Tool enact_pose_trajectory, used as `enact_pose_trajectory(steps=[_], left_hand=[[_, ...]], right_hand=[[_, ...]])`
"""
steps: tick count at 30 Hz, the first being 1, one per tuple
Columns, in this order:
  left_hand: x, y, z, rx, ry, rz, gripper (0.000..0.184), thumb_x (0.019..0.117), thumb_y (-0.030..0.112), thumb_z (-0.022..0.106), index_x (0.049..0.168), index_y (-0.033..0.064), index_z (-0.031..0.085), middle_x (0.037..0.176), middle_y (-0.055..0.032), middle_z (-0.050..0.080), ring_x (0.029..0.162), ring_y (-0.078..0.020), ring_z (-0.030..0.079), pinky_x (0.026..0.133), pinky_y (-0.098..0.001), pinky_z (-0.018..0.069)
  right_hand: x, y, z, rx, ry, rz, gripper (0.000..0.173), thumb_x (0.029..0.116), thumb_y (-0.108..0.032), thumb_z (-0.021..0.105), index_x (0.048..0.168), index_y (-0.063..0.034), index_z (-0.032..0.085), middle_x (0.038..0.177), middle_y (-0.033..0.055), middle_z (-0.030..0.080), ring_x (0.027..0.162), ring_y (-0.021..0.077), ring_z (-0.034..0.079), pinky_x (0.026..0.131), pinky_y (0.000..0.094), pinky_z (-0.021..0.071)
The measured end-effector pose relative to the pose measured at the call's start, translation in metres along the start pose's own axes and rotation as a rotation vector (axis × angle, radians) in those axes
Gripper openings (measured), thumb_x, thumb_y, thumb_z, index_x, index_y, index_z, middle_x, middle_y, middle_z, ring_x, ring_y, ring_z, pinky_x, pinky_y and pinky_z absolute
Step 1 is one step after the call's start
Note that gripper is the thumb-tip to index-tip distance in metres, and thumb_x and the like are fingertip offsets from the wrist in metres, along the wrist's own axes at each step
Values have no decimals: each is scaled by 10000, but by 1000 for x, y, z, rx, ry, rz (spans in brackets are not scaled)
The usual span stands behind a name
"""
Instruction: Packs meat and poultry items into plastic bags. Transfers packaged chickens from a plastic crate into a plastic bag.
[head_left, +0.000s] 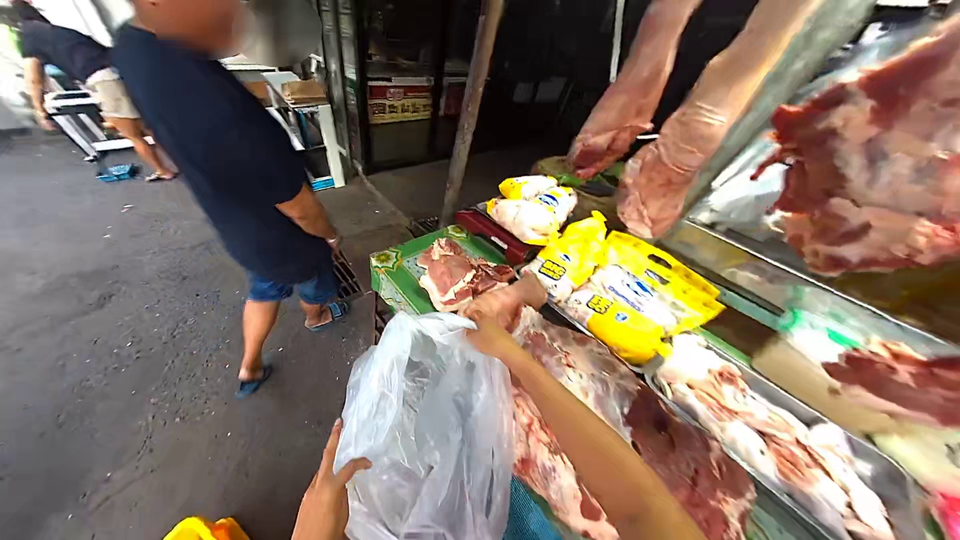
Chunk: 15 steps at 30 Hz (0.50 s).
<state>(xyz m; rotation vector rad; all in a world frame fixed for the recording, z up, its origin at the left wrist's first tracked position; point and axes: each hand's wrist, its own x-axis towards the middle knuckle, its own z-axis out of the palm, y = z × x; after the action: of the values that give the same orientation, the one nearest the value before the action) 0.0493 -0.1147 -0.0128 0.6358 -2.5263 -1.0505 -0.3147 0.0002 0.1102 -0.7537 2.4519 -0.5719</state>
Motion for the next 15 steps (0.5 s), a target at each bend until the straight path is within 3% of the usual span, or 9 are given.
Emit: enact_pose_trajectory(steps=[2,4,5,7,8,11,12,14,15], left_hand=[[10,-2,3,-4,-76,-285,561,837,-192,490,1219,129,747,1640,-331,190,1299,-558,527,976,-634,517],[23,-4,7,-35,-123,-507,556,861,-150,526,1321,116,690,1616,-365,209,1360,-566,451,1052,-638,461],[30,-4,9,-63,-114,-559,548,862,-138,538,1339,96,673,1566,-396,287,1353,-574,446,1065,-646,441],[40,-3,15,-120,-73,-607,526,860,-131,552,1336,61,666,1476,-417,397,1314,-574,477,1064,-645,438],[44,-2,19,-137,-52,-623,510,855,-131,551,1314,52,676,1446,-412,431,1292,-563,496,1051,-638,446],[52,0,29,-138,-8,-644,410,872,-100,556,1232,28,704,1382,-370,506,1260,-530,522,1029,-628,455],[56,0,33,-113,12,-637,361,900,-54,567,1224,24,706,1359,-350,539,1251,-517,537,1031,-623,454],[65,3,44,-58,81,-601,350,960,62,595,1299,-1,654,1333,-337,580,1239,-516,558,1044,-627,442],[70,6,50,-36,123,-573,422,980,107,604,1380,-25,580,1347,-350,568,1240,-528,563,1046,-641,442]], right_hand=[[14,11,-5,123,-130,-157,603,1001,-240,658,1499,3,421,1413,272,550,1292,376,562,1096,534,444],[7,19,-27,164,-226,-255,693,1008,-214,648,1578,-27,303,1449,260,518,1270,356,580,1064,500,481],[2,33,-44,163,-196,-273,682,1012,-192,632,1586,-39,298,1486,240,500,1298,340,574,1081,483,485],[-6,87,-87,144,66,-253,596,1015,-195,620,1537,-18,395,1450,235,539,1305,339,570,1096,490,472],[-8,126,-109,120,243,-188,557,1018,-210,616,1502,4,442,1448,264,532,1331,374,543,1119,527,442],[-27,244,-161,45,653,200,714,1035,-321,600,1534,108,325,1547,404,327,1467,534,310,1206,636,243],[-37,274,-167,-1,701,346,808,1020,-403,590,1545,126,277,1560,421,282,1480,553,265,1212,649,210],[-58,303,-165,23,609,542,875,1033,-472,543,1558,140,204,1573,433,230,1489,562,227,1215,659,184],[-67,300,-160,41,531,588,816,1054,-465,514,1528,155,277,1549,428,295,1471,551,286,1208,644,224]])
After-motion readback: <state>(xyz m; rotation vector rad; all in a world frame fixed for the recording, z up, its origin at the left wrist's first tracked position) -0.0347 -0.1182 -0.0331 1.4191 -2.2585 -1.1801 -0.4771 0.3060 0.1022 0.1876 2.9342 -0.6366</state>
